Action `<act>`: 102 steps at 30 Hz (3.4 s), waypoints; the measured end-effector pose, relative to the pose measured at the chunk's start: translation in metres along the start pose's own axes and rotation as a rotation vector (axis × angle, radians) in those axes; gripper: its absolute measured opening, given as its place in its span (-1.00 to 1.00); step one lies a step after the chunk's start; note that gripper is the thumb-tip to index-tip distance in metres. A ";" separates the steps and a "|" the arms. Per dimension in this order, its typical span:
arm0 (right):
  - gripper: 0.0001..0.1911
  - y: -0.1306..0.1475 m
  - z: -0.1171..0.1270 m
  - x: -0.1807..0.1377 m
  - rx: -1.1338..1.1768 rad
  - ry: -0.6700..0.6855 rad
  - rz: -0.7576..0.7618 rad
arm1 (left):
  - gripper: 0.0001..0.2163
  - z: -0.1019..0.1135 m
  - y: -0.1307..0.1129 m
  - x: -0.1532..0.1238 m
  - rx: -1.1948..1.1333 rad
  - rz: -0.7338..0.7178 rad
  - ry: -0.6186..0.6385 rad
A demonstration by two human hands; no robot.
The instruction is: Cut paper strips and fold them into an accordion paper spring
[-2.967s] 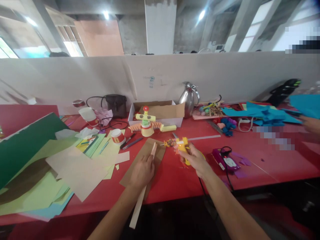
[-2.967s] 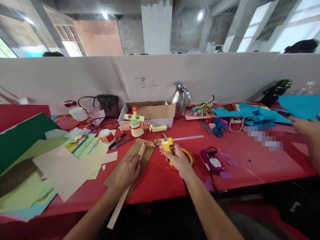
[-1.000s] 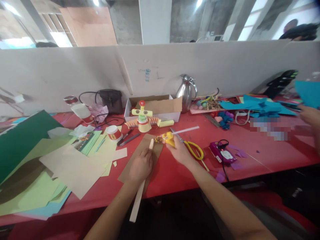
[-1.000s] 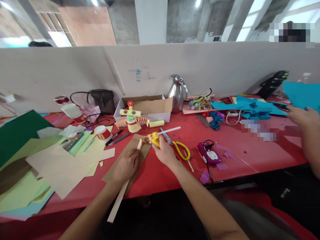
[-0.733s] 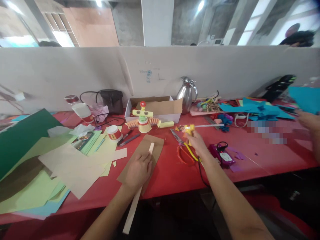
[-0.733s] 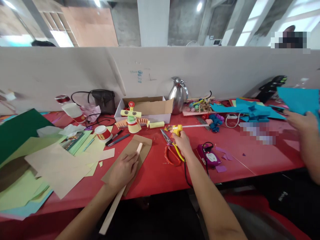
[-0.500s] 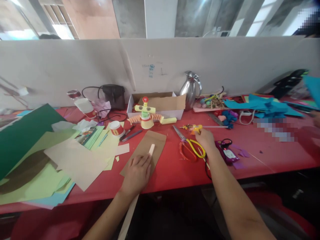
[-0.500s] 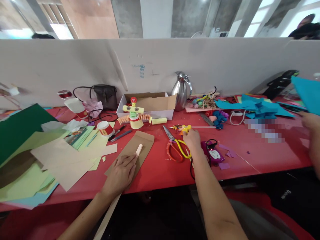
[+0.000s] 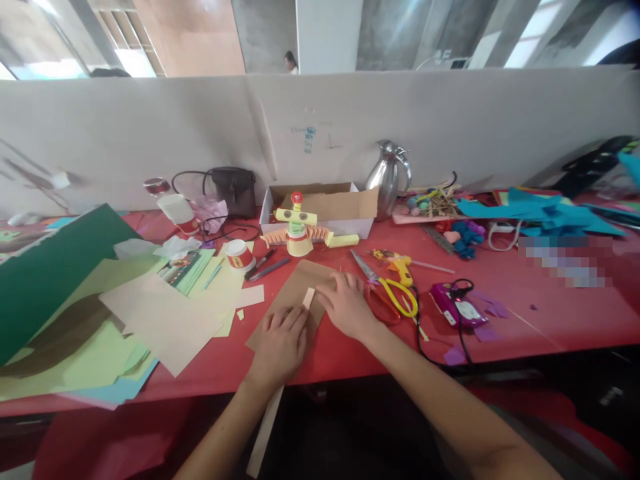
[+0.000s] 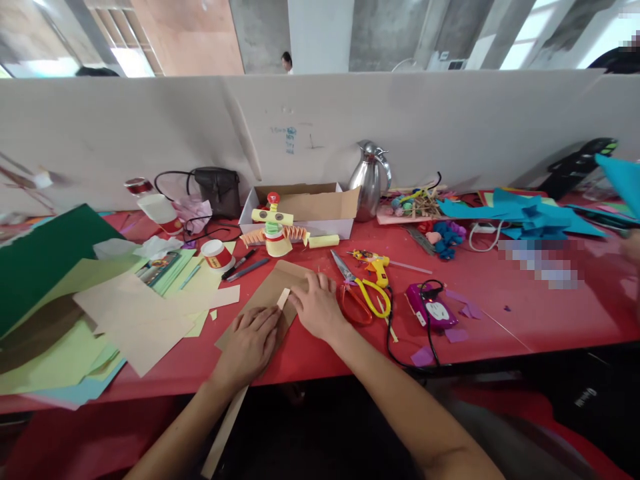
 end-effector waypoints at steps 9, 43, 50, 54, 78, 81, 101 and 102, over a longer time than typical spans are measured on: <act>-0.57 -0.002 -0.001 0.002 0.006 -0.027 0.002 | -0.63 0.000 0.000 0.001 0.007 -0.002 0.017; -0.55 -0.161 0.029 -0.013 0.073 0.071 -0.784 | -0.61 -0.002 0.047 0.033 -0.077 0.214 0.055; -0.76 -0.078 0.042 -0.034 0.301 -0.119 -0.405 | -0.62 -0.001 0.049 0.034 -0.186 0.200 0.066; -0.71 0.016 0.020 -0.056 0.451 0.165 0.000 | -0.67 0.005 0.042 0.040 -0.157 0.217 0.056; -0.78 0.028 -0.004 -0.054 0.658 0.143 -0.051 | -0.91 0.017 0.021 0.024 -2.094 0.483 -0.183; -0.73 0.027 -0.003 -0.052 0.666 0.144 -0.041 | -0.96 0.016 0.036 0.030 -2.137 0.485 -0.201; -0.70 -0.022 0.024 -0.059 0.507 -0.114 0.045 | -0.84 0.004 0.080 0.030 -2.158 0.249 -0.327; -0.69 -0.044 0.031 -0.054 0.446 -0.198 -0.076 | -0.83 0.003 0.081 0.030 -2.158 0.243 -0.324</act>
Point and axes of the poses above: each hand's wrist, its own x-axis towards the middle knuckle, its own z-axis out of the back of the hand, y = z × x, the point moved 1 cm from there along x, towards the middle knuckle, and after that the axes turned 13 degrees about y, right-handed, at the moved point
